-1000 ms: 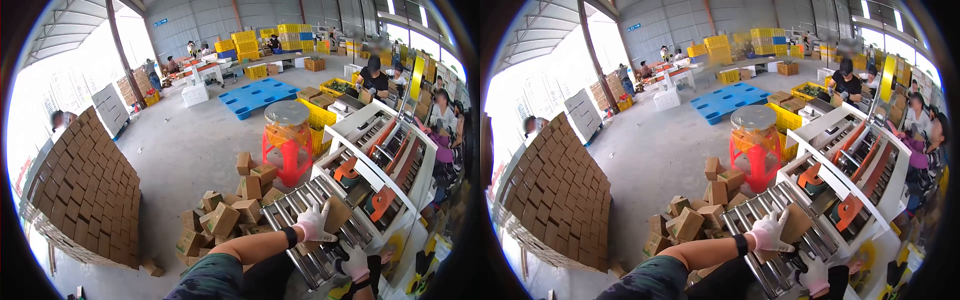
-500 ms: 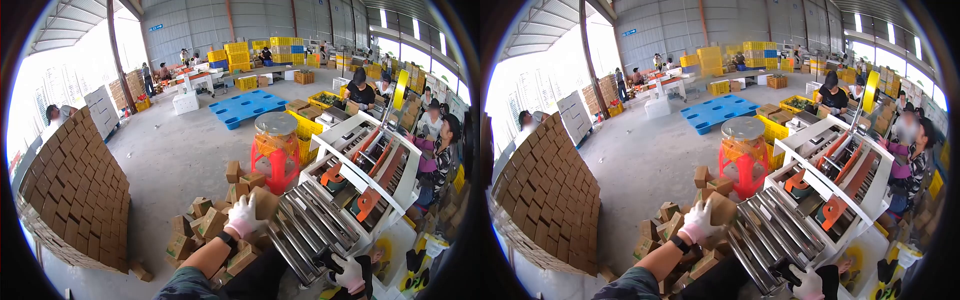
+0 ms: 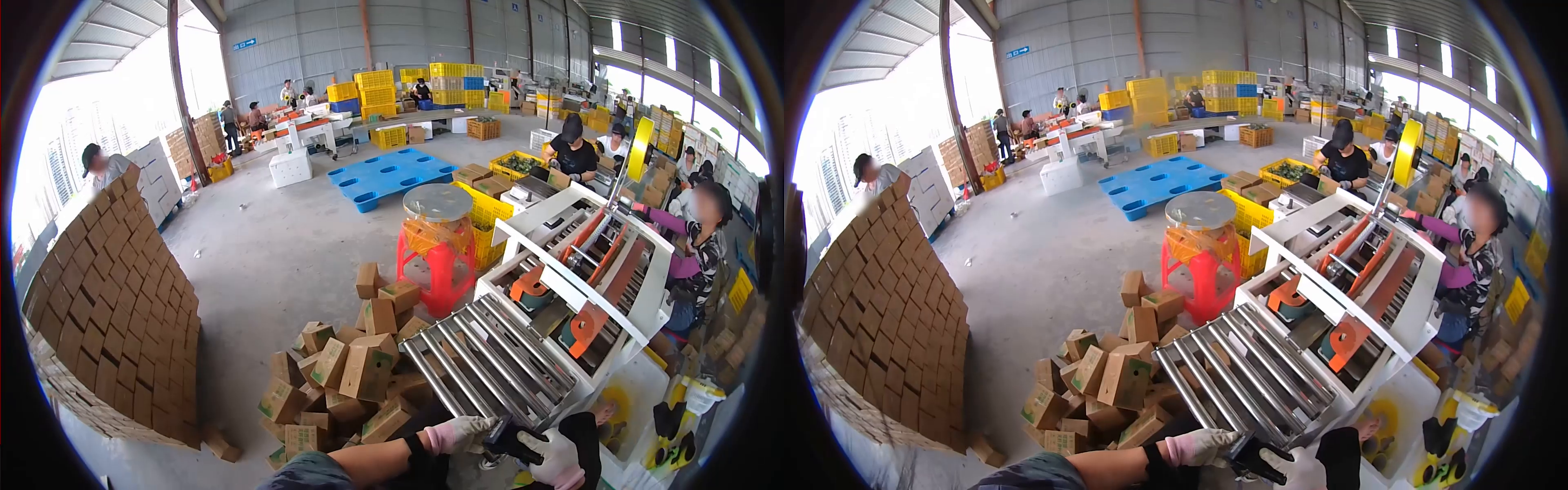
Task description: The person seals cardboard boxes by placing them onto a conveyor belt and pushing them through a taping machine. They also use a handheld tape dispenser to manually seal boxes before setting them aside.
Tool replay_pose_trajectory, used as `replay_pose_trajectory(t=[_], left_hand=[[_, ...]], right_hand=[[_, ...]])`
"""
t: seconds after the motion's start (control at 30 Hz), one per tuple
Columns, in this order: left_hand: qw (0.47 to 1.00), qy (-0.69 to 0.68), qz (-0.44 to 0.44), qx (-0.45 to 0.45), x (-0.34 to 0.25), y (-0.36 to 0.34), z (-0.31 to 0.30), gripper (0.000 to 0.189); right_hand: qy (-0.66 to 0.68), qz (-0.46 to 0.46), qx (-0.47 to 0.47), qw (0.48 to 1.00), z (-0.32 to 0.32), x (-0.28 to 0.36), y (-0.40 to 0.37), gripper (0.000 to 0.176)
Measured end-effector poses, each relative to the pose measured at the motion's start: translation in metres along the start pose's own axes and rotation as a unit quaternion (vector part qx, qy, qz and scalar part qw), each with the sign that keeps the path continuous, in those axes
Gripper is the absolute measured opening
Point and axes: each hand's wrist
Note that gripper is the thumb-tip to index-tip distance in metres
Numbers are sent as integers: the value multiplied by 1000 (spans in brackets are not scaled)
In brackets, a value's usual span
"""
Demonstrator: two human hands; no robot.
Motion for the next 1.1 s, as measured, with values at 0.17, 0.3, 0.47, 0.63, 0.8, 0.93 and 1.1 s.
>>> replay_pose_trajectory(t=[0.17,0.3,0.47,0.63,0.8,0.93,1.1], left_hand=[[999,21,7,-27,10,4,-8,26],[993,11,24,-119,3,-8,18,21],[956,179,53,-227,-2,10,6,21],[949,136,149,-243,-60,-37,-40,16],[917,214,101,-322,-117,-90,-22,13],[909,232,177,-299,-166,-72,-2,14],[887,270,250,-280,-242,-44,29,15]], right_hand=[[37,28,6,999,0,4,-3,51],[19,15,0,1000,9,-3,-4,50],[-37,0,-6,999,15,-10,-2,56],[-58,-14,-36,998,-3,-40,-30,55],[-44,36,23,998,-32,-51,-68,55],[-44,71,-16,996,-43,-57,-59,59],[-83,71,-90,990,-65,-87,-33,63]])
Point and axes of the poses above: each hand's wrist, its own y-axis towards the middle knuckle, its own z-axis out of the palm, x = y × z, and after that the axes turned 10 degrees about -z, right-handed
